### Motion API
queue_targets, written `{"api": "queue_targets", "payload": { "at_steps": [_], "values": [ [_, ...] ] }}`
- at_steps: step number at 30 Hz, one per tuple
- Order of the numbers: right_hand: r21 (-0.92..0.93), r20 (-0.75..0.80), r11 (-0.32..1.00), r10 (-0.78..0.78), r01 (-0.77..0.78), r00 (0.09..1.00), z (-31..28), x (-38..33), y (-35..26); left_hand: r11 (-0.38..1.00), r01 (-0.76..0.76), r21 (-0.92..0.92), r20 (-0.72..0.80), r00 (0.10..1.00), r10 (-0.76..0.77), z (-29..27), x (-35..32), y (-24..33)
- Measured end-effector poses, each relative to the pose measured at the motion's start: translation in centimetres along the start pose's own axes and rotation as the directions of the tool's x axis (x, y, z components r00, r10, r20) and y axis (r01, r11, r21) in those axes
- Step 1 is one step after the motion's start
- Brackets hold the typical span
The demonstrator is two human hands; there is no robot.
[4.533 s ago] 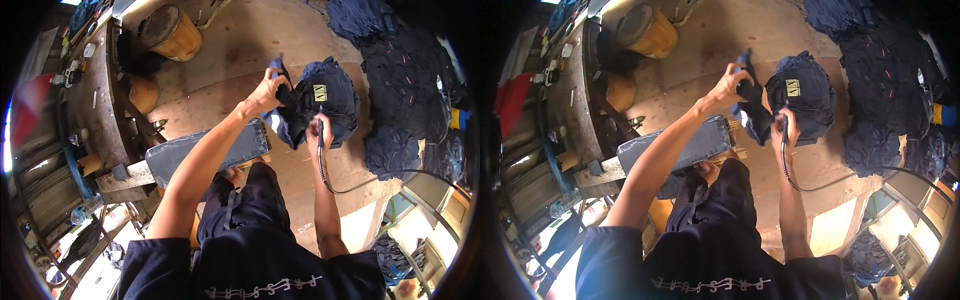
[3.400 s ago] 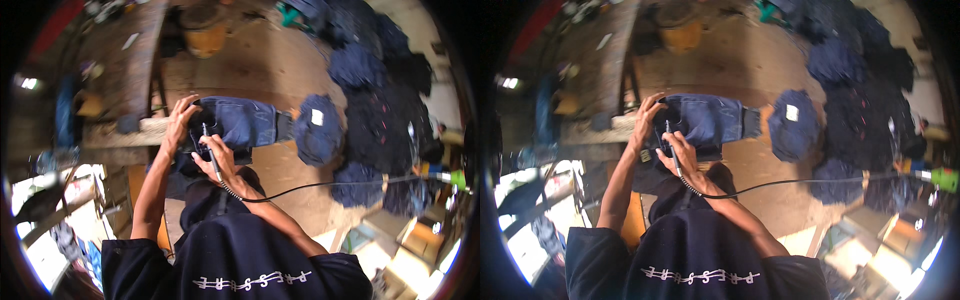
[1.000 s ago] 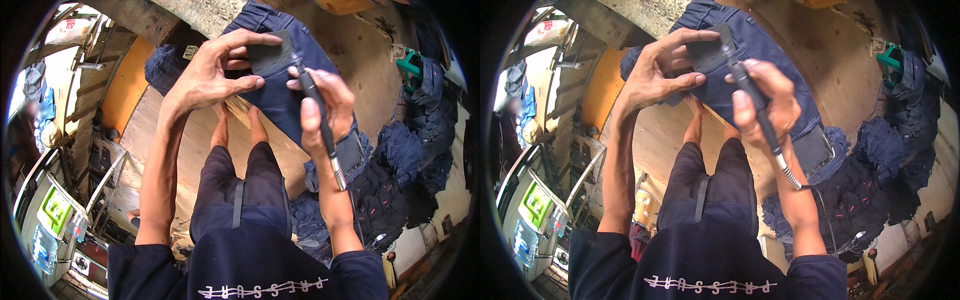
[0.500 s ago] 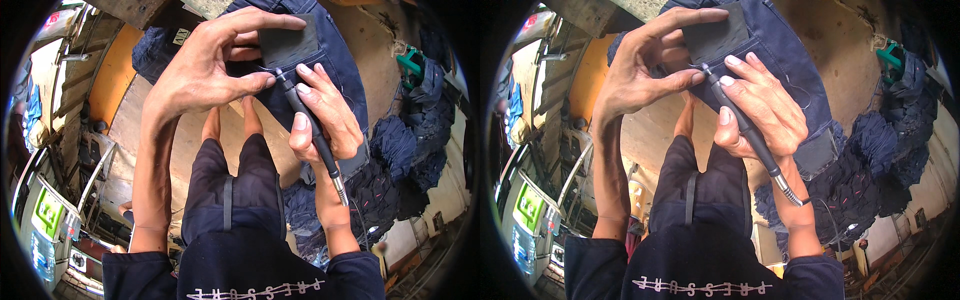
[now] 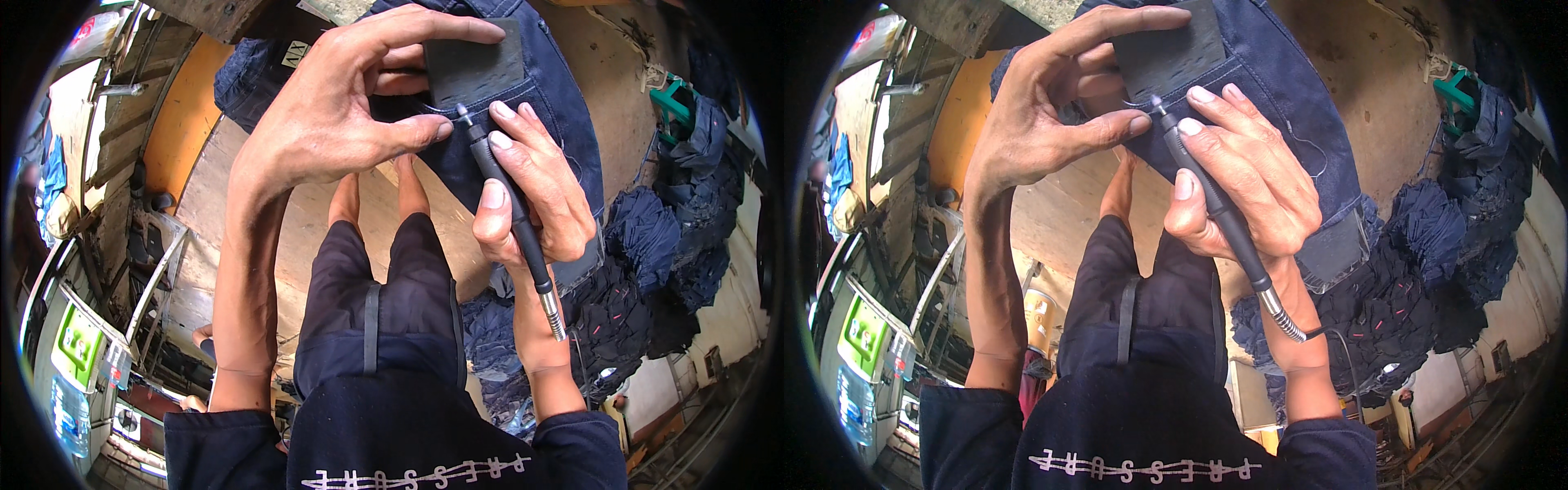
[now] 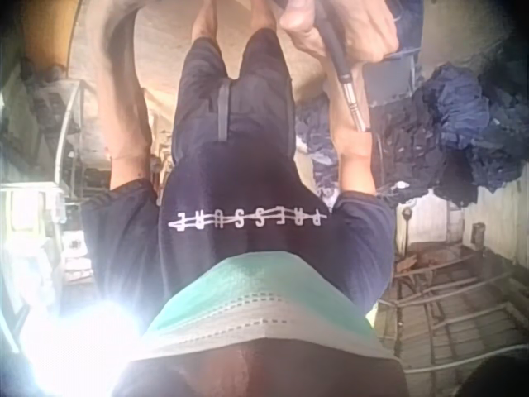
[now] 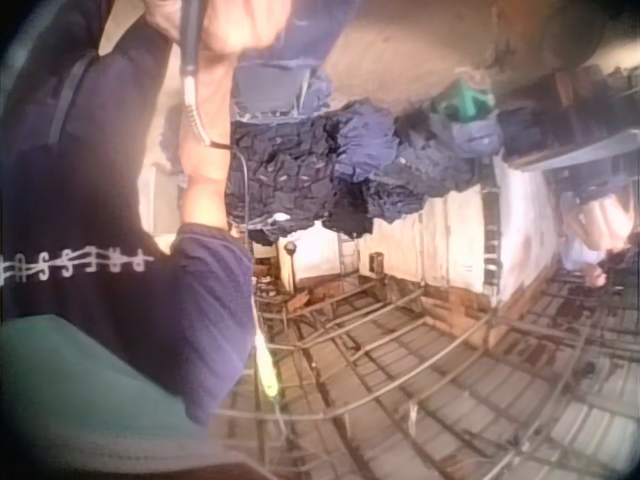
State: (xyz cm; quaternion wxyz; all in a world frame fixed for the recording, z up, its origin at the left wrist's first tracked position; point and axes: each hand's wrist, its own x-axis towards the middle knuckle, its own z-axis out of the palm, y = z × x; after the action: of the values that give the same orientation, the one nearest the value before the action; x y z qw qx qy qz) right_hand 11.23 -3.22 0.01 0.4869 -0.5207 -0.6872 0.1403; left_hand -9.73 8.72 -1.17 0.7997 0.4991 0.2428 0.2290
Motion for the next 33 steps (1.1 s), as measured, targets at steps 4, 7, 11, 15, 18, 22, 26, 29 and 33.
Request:
{"api": "queue_targets", "payload": {
  "at_steps": [4, 7, 11, 15, 18, 22, 26, 29, 33],
  "values": [
    [-0.009, 0.007, 1.0, 0.015, -0.015, 1.0, 0.0, 0.1, -0.2, 1.0, 0.014, 0.007, 0.005, 1.0, -0.014, -0.2, 0.0, 0.2],
    [-0.005, 0.003, 1.0, 0.006, -0.006, 1.0, 0.1, 0.1, -0.2, 1.0, 0.009, 0.023, 0.017, 1.0, -0.009, -0.1, 0.1, 0.3],
    [-0.001, -0.012, 1.0, 0.011, -0.011, 1.0, 0.1, 0.1, -0.1, 1.0, -0.008, -0.014, -0.085, 0.996, 0.007, 0.7, 0.0, 0.4],
    [0.003, -0.011, 1.0, 0.03, -0.03, 1.0, -0.4, 0.3, 0.1, 0.942, -0.152, 0.301, -0.063, 0.982, 0.178, 1.0, 0.2, 0.7],
    [-0.018, -0.079, 0.995, 0.091, -0.093, 0.993, -1.2, 0.8, 0.5, 0.916, -0.126, 0.381, -0.1, 0.979, 0.176, 1.7, 0.1, 0.9],
    [-0.031, -0.006, 0.999, 0.039, -0.039, 0.999, -1.8, 1.1, 1.0, 0.923, -0.032, 0.384, -0.216, 0.968, 0.123, 2.7, 0.1, 0.6],
    [-0.026, 0.011, 0.998, 0.058, -0.058, 0.998, -1.8, 1.1, 1.2, 0.936, -0.028, 0.352, -0.259, 0.958, 0.126, 3.1, 0.1, 0.3],
    [-0.017, 0.018, 0.998, 0.059, -0.059, 0.998, -1.7, 1.1, 1.2, 0.937, -0.034, 0.348, -0.258, 0.957, 0.131, 3.0, 0.2, 0.3],
    [-0.021, 0.025, 0.998, 0.056, -0.056, 0.998, -1.8, 1.2, 1.1, 0.933, -0.027, 0.358, -0.255, 0.959, 0.126, 3.0, 0.2, 0.4]
  ]
}}
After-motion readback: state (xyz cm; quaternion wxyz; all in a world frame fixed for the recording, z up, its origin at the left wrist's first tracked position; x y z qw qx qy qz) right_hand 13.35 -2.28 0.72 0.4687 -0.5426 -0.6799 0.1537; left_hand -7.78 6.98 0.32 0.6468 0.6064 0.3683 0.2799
